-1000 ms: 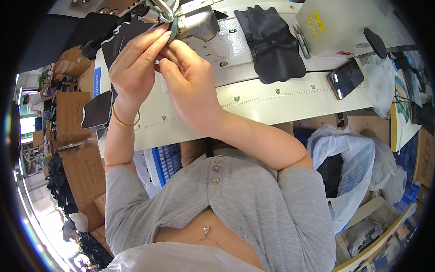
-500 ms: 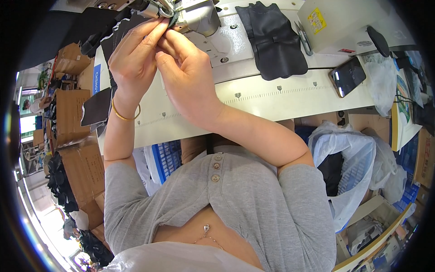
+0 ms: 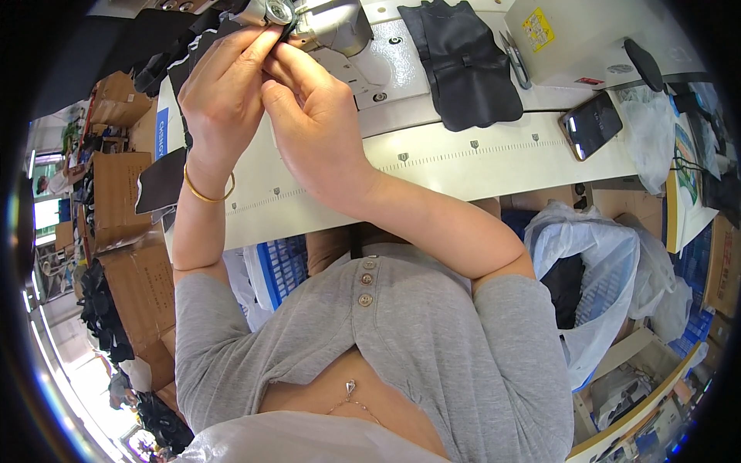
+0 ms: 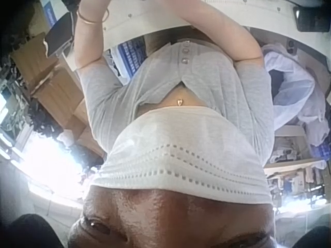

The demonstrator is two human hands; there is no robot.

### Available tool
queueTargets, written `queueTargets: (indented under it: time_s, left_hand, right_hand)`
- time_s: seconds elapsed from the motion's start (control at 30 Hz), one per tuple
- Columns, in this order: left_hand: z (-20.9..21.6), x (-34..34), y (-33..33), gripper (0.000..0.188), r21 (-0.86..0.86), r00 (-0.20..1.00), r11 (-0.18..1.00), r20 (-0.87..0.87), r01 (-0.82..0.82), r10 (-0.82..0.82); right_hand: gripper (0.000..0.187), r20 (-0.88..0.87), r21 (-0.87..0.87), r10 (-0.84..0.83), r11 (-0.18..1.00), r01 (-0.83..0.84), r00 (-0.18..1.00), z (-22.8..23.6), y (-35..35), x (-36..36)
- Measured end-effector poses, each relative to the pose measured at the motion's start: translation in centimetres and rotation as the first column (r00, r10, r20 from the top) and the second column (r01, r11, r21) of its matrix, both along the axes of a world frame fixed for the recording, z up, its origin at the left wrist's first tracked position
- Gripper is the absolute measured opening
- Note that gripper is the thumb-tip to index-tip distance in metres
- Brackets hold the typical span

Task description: The recorder is using an industrial sewing machine to stitch together pieces of black material for shoe construction.

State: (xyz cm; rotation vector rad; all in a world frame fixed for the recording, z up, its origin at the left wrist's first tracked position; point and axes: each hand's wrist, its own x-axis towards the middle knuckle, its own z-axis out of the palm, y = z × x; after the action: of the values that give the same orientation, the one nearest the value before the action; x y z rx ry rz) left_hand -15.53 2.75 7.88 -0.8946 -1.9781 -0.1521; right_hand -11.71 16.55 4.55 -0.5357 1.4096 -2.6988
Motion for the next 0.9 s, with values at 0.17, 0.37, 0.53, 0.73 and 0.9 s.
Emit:
queueTargets:
  time_s: [0.17, 0.37, 0.53, 0.73, 0.9]
  left_hand:
    - [1.0, 0.4, 0.0, 0.031, -0.008, 0.997, 1.0, 0.079, 0.011, -0.01]
    - [1.6, 0.8, 0.1, 0.029, -0.012, 0.987, 1.0, 0.161, -0.014, 0.016]
    - [1.8, 1.1, 0.7, 0.024, 0.002, 0.983, 1.0, 0.182, -0.026, 0.025]
    - [1.9, 1.2, 0.5, 0.02, 0.012, 0.984, 1.0, 0.174, -0.029, 0.027]
    - [2.2, 1.4, 0.7, 0.019, -0.01, 0.983, 0.998, 0.176, -0.057, 0.058]
  right_hand:
    - [0.023, -0.069, 0.163, -0.065, 0.984, 0.075, 0.995, -1.1, -1.2, -1.1]
    - [0.022, -0.088, 0.496, -0.149, 0.851, 0.173, 0.985, -1.8, -3.1, -2.7]
    - [0.019, -0.213, 0.406, -0.183, 0.877, 0.258, 0.96, -3.2, -4.0, -2.8]
    - [0.021, -0.111, 0.434, -0.119, 0.887, 0.156, 0.987, -1.7, -3.5, -2.1]
    - [0.022, -0.094, 0.427, -0.098, 0.895, 0.129, 0.991, -1.3, -3.1, -2.0]
